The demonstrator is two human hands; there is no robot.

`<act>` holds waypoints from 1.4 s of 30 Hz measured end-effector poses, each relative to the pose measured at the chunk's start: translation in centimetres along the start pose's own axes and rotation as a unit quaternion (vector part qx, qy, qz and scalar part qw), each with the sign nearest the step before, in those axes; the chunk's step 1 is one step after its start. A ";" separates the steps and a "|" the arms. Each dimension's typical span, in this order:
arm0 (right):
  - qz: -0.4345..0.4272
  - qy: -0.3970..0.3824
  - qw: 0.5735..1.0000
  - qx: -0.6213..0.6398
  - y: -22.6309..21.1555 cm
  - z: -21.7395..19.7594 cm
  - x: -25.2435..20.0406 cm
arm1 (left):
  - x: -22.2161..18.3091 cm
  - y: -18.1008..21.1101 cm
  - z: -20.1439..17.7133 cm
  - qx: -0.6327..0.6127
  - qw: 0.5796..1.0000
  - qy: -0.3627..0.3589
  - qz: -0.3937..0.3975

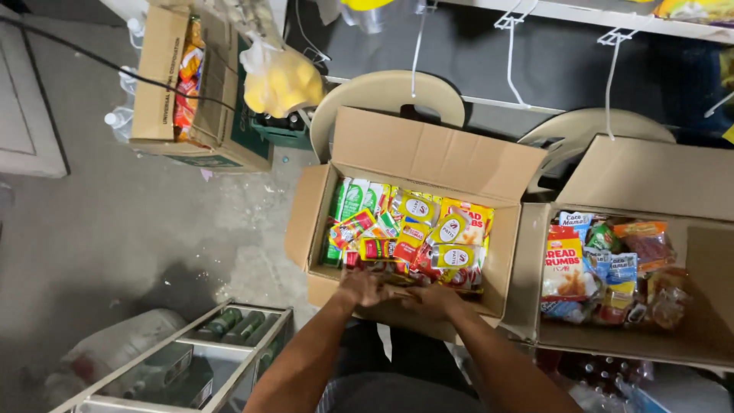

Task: The person repeatedly picks small packets of condiments from a cardboard box and places them onto a metal wire shelf. They arrange the packets in rows, filling gaps between existing items. The person handles multiple packets of different brands and types throughout the clip.

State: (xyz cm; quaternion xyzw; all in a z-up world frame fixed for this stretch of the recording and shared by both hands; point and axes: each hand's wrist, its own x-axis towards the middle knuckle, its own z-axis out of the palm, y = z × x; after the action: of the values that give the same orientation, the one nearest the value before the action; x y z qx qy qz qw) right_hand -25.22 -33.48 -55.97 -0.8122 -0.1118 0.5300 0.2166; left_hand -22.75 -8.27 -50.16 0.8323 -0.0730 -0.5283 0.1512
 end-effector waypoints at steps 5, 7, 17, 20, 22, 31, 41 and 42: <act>-0.135 0.175 0.956 -0.194 0.2 2.5 -1.3 | 2.7 -2.6 6.3 0.172 0.965 0.156 0.119; -0.143 0.195 0.950 -0.197 0.7 3.3 -0.4 | 4.4 -4.4 8.8 0.179 0.955 0.185 0.148; -0.210 0.202 0.935 -0.202 -1.6 -0.8 -1.2 | 6.1 -2.1 0.7 0.048 0.994 -0.020 0.096; -0.205 0.114 0.942 -0.241 -0.5 -0.2 0.7 | 4.8 -0.3 -4.0 -0.056 0.992 -0.074 0.090; -0.273 0.081 0.903 -0.321 0.7 0.5 2.1 | 5.4 0.0 -4.3 -0.073 0.994 -0.051 0.065; -0.008 0.055 0.976 0.212 2.8 -7.5 7.8 | 17.4 -1.2 -2.4 -0.027 0.989 0.141 0.043; 0.155 0.300 0.864 0.373 5.6 -9.7 16.9 | 24.8 2.2 -4.4 -0.307 0.920 0.237 0.049; 0.155 0.304 0.862 0.374 7.1 -9.2 18.7 | 24.1 3.0 -5.3 -0.305 0.921 0.238 0.052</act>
State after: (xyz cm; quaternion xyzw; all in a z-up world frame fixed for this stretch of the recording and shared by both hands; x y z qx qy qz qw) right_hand -9.50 -34.16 -71.32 -0.7980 0.2933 0.2852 0.4426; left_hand -7.45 -16.92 -67.69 0.8422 0.0863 -0.3024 0.4379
